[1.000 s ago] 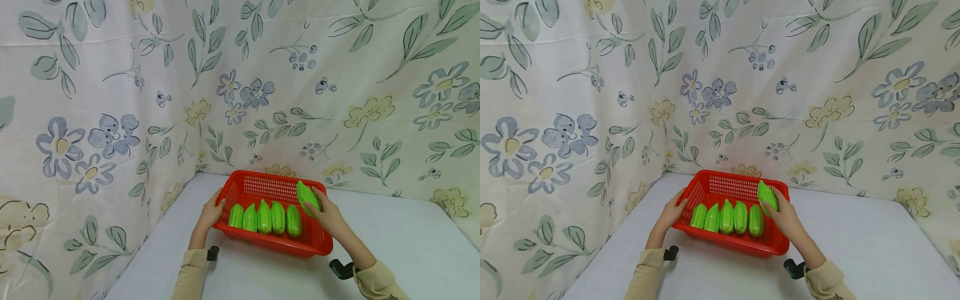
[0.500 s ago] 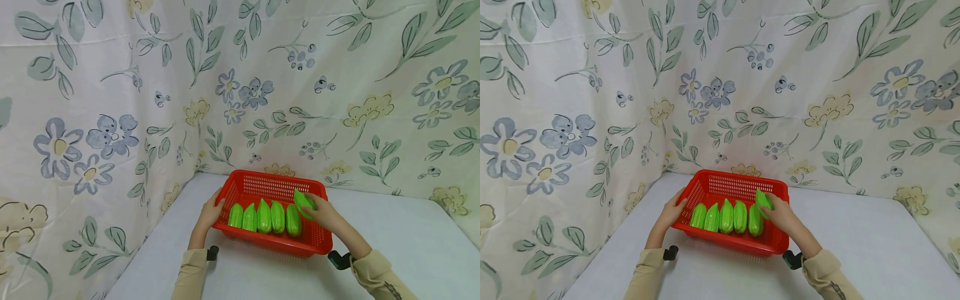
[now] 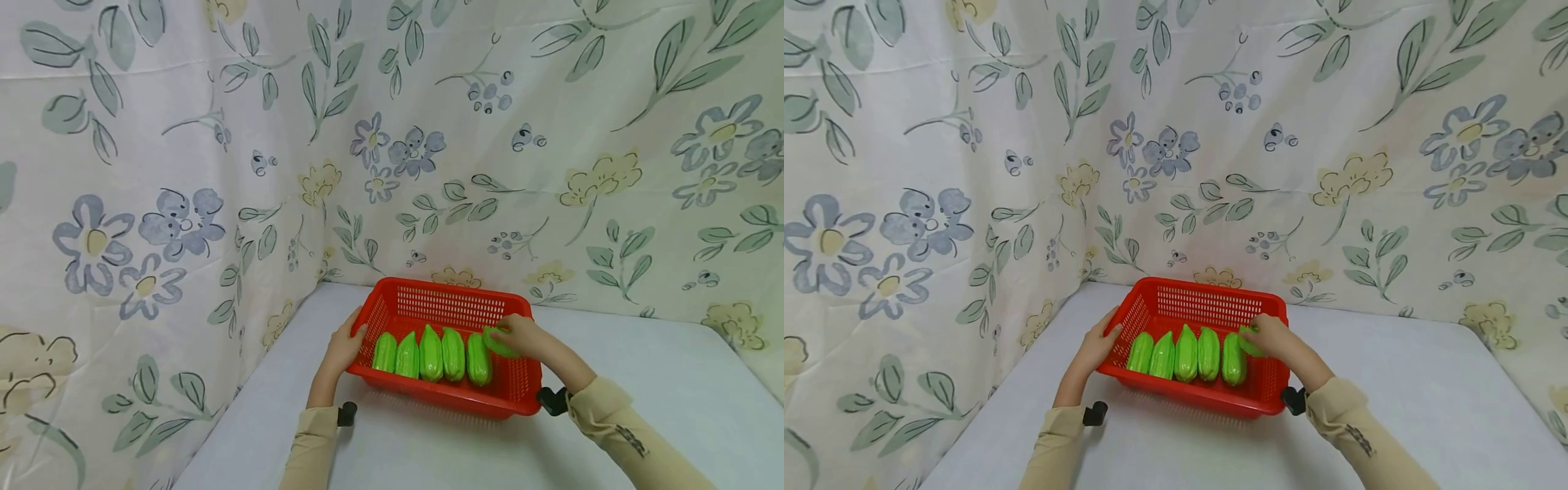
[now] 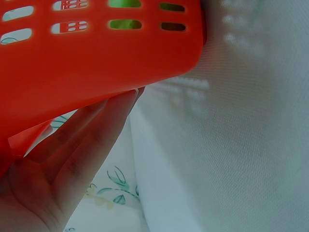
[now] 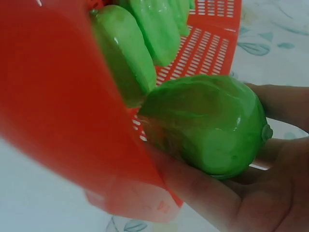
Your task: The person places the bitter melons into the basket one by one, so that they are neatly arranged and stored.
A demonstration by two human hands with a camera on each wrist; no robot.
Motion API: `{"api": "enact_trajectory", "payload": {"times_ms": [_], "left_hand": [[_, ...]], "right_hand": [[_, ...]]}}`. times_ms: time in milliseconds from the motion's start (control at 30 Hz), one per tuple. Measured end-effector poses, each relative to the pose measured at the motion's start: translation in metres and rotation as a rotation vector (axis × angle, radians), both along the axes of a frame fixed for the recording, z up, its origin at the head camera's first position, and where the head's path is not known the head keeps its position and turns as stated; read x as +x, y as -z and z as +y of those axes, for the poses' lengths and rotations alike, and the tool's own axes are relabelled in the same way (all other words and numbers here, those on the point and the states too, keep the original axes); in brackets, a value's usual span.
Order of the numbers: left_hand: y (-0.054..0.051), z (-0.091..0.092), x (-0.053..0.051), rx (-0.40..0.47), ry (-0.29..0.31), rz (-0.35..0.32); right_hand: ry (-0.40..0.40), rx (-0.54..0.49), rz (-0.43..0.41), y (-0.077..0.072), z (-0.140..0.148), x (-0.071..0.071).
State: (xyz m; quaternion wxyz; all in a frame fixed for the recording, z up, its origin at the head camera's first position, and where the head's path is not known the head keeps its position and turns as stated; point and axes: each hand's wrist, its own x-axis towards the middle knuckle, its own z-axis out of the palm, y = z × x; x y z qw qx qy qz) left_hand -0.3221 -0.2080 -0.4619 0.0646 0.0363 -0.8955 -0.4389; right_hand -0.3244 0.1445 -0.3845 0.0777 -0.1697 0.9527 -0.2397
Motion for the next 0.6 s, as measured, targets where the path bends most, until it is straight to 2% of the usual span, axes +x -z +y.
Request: {"api": "enact_trajectory", "payload": {"times_ms": [300, 467, 600], "left_hand": [[0.001, 0.000, 0.000, 0.006, 0.000, -0.001], [0.000, 0.000, 0.000, 0.011, 0.002, -0.011], [-0.001, -0.001, 0.001, -0.003, -0.006, -0.018]], "right_hand": [[0.055, 0.060, -0.072, -0.003, -0.010, 0.002], [0.082, 0.070, -0.104, -0.007, -0.012, 0.010], [0.056, 0.034, -0.088, -0.010, -0.012, 0.020]]}}
